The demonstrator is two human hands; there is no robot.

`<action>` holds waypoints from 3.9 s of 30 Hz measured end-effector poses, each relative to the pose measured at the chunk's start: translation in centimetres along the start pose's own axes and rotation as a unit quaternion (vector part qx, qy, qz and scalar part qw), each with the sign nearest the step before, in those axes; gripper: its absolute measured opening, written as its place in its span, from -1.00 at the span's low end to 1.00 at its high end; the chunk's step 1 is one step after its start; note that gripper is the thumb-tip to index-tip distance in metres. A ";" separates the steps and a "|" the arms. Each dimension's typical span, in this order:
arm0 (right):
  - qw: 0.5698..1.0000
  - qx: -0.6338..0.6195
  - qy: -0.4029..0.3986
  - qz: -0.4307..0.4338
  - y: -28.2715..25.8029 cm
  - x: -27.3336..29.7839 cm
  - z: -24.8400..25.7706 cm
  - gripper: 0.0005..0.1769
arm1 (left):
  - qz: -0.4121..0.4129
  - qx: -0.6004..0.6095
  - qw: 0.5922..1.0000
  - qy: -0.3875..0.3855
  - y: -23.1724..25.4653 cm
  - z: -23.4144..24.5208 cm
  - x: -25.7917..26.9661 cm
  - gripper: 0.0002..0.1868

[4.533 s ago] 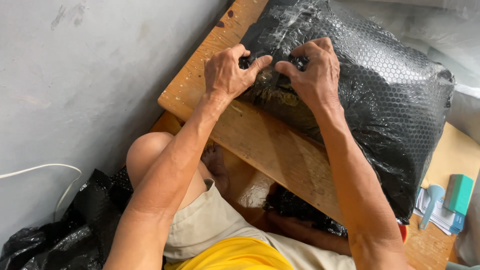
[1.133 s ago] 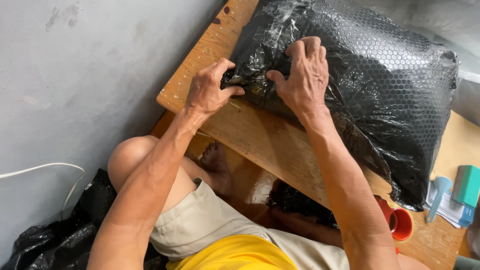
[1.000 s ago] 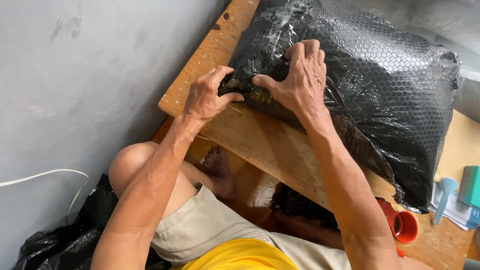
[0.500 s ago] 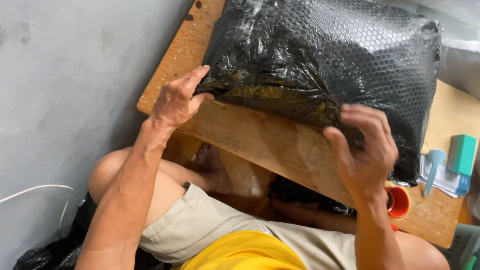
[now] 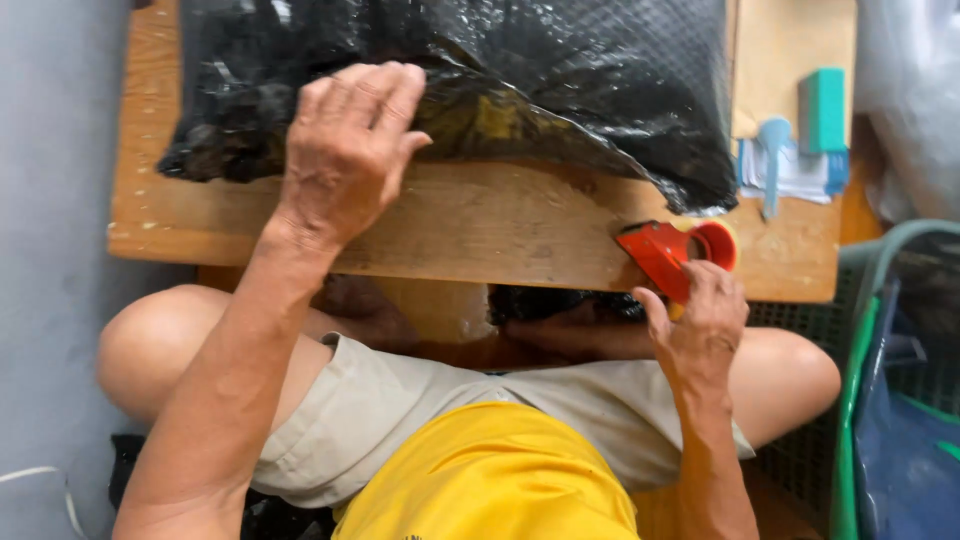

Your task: Sealing a large black bubble wrap package by applying multiple small strips of tape along the seam using a manual tape dispenser.

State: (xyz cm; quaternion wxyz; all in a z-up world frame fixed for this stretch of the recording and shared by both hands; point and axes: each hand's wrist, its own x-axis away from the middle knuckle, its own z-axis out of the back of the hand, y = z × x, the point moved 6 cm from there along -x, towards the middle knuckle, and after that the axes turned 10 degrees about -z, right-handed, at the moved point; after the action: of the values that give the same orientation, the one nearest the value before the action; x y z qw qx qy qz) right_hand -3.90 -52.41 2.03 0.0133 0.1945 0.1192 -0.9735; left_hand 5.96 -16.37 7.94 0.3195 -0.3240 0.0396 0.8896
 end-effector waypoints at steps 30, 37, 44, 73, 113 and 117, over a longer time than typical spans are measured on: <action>0.749 -0.484 -0.383 -0.242 -1.1 10.5 -6.6 -0.62 | 0.511 0.768 0.382 -0.055 18.9 -7.1 6.9 -0.14; 0.753 -0.479 -0.382 -0.240 -3.5 10.6 -6.2 -0.70 | 0.568 0.740 0.360 -0.008 19.3 -9.7 9.3 -0.37; 0.759 -0.463 -0.407 -0.211 -4.7 10.7 -6.2 -0.75 | 0.585 0.683 0.435 0.052 18.7 -10.4 10.1 -0.49; 0.771 -0.346 -0.427 -0.321 -3.3 11.3 -6.7 -0.72 | 0.370 0.554 0.737 0.116 17.1 -1.5 2.5 -0.63; 0.907 -0.393 -0.050 -0.144 1.2 -2.3 1.3 -0.66 | 0.484 0.794 0.263 0.256 14.3 -2.2 -0.6 -0.61; 0.528 -0.745 -0.244 -0.327 -5.1 0.4 -7.7 -0.58 | 0.566 0.719 0.280 0.290 12.7 -1.9 1.2 -0.59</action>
State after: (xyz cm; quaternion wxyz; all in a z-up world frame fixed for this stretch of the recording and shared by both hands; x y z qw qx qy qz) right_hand -1.76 -45.63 -3.88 -0.1372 -0.1840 0.8483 -0.4772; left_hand -1.23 -26.28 4.01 -0.1926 -0.0967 0.9267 0.3078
